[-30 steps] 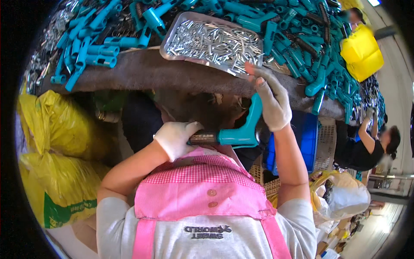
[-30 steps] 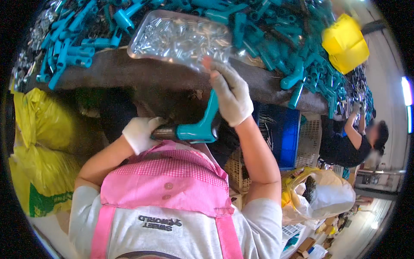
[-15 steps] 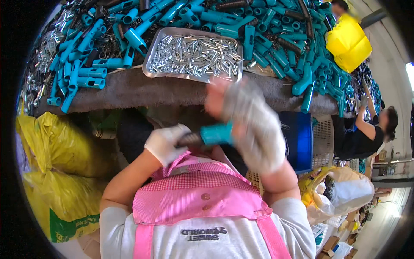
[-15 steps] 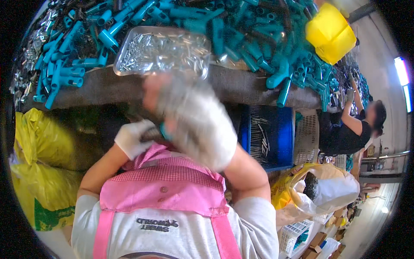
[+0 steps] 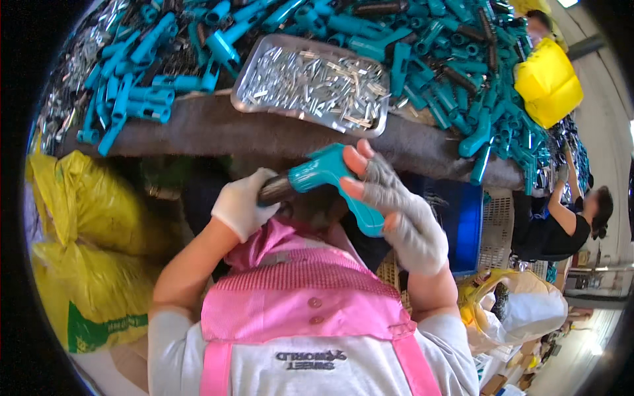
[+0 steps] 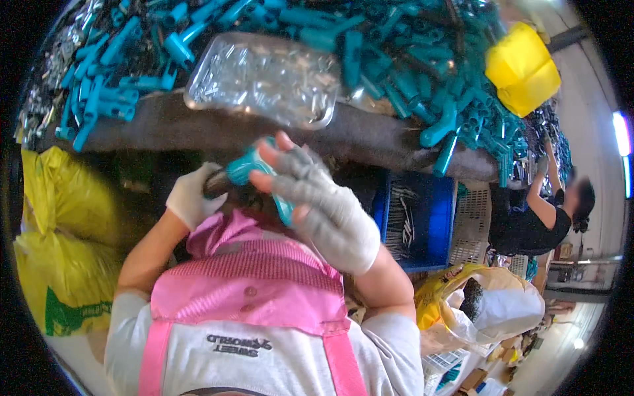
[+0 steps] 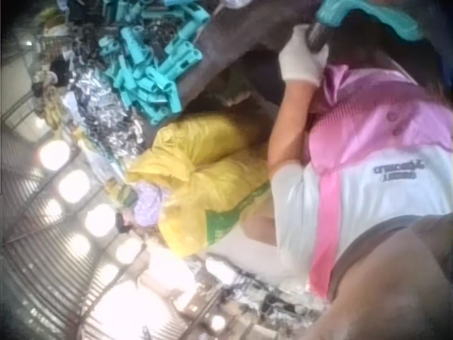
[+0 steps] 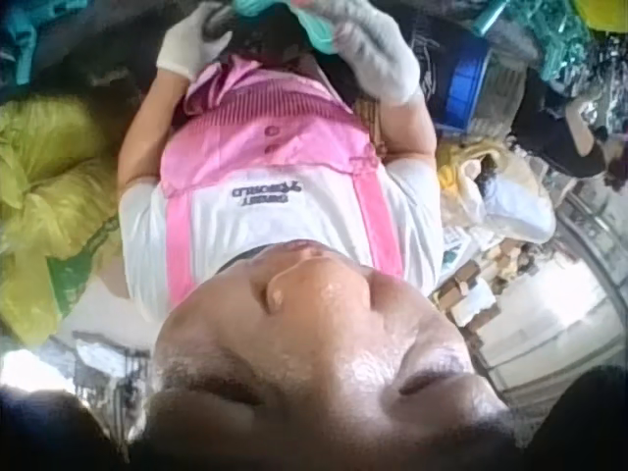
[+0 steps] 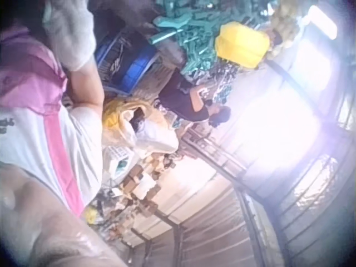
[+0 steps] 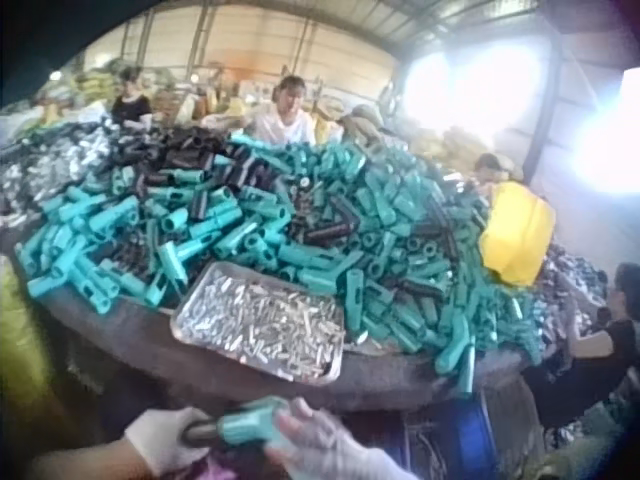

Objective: Assembling metal rods and springs into plastic handles at a workbench.

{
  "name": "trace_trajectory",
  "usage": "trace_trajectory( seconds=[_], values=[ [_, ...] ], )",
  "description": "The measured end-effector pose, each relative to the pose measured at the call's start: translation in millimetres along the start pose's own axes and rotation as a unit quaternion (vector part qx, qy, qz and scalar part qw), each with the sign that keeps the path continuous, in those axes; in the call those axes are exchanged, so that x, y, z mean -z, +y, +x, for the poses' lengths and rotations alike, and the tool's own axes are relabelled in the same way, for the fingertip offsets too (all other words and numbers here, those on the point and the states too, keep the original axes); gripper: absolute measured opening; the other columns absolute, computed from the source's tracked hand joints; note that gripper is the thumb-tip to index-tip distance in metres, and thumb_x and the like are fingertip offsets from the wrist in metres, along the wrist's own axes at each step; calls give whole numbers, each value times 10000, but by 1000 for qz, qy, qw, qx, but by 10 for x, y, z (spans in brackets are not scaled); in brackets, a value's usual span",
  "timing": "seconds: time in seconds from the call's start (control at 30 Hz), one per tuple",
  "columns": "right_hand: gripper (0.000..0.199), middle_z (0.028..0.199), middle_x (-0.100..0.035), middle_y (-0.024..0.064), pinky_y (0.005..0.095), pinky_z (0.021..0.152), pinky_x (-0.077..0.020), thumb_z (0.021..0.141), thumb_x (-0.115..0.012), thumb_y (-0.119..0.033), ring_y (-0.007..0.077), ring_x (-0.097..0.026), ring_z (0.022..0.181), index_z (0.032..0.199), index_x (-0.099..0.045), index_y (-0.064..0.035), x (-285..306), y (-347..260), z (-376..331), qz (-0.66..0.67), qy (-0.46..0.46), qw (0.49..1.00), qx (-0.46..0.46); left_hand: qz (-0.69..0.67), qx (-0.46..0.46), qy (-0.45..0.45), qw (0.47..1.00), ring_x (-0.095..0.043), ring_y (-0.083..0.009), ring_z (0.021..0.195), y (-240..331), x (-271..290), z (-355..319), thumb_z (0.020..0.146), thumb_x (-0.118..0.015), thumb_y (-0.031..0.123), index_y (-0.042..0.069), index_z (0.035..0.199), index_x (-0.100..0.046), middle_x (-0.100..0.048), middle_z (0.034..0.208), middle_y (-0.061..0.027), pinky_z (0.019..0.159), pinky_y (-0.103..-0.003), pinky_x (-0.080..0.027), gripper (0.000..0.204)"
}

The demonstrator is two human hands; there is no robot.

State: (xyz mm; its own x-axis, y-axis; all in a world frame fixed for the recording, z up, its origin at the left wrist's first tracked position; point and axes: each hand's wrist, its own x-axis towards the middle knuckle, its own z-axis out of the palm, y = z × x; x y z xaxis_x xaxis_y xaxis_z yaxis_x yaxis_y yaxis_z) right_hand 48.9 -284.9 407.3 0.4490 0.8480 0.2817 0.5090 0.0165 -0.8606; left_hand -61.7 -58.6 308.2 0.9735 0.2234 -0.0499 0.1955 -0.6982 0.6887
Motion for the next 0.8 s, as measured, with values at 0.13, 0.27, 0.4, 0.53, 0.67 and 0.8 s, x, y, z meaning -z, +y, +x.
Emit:
trace_trajectory(
  seconds=[0.13,0.27,0.4,0.53,0.67,0.8],
  values=[
    [305,1239,-539,188,457,1041,-277,942,-428,-132,379,-395,1258,1160,-569,28,139,74,443,-464,240,839,152,49,-237,-20,970,-628,-315,776,180,-168,-113,639,-729,192,93,1033,-547,-633,852,-133,693,-399,-505,446],
    [519,1086,-607,95,458,938,-385,795,-594,-517,289,-561,1018,1096,-624,-95,250,288,286,-352,-162,900,202,106,-158,-78,979,-629,-317,772,113,159,56,641,-734,214,111,1018,-559,-639,824,-122,686,-403,-503,429],
    [575,918,-600,82,366,810,-464,764,-624,-542,218,-589,827,1096,-605,-73,-104,509,78,-295,-80,947,98,199,-262,-8,944,-624,-305,725,-25,204,127,598,-742,189,101,993,-575,-625,788,-120,607,-406,-498,438],
    [703,731,-520,47,309,642,-420,899,-416,-568,166,-482,611,1234,-446,49,-647,822,-138,780,-90,496,-371,346,-509,272,740,-559,-202,655,50,567,501,662,-674,46,124,966,-547,-533,743,-30,530,-332,-447,339],
    [798,746,-538,41,337,703,-403,788,-563,-622,148,-495,650,1257,-436,12,-848,723,-61,608,0,778,-158,85,-276,511,810,-570,-323,980,52,350,558,631,-621,-40,78,1349,-388,-576,1070,-168,910,-388,-435,765],
    [574,902,-635,133,379,754,-476,653,-776,-92,250,-613,827,1154,-521,27,-575,625,52,-217,123,966,73,-770,-39,116,626,-552,-239,993,652,383,328,781,-573,83,39,1332,-354,-570,1025,-120,930,-347,-398,594]
  ],
)
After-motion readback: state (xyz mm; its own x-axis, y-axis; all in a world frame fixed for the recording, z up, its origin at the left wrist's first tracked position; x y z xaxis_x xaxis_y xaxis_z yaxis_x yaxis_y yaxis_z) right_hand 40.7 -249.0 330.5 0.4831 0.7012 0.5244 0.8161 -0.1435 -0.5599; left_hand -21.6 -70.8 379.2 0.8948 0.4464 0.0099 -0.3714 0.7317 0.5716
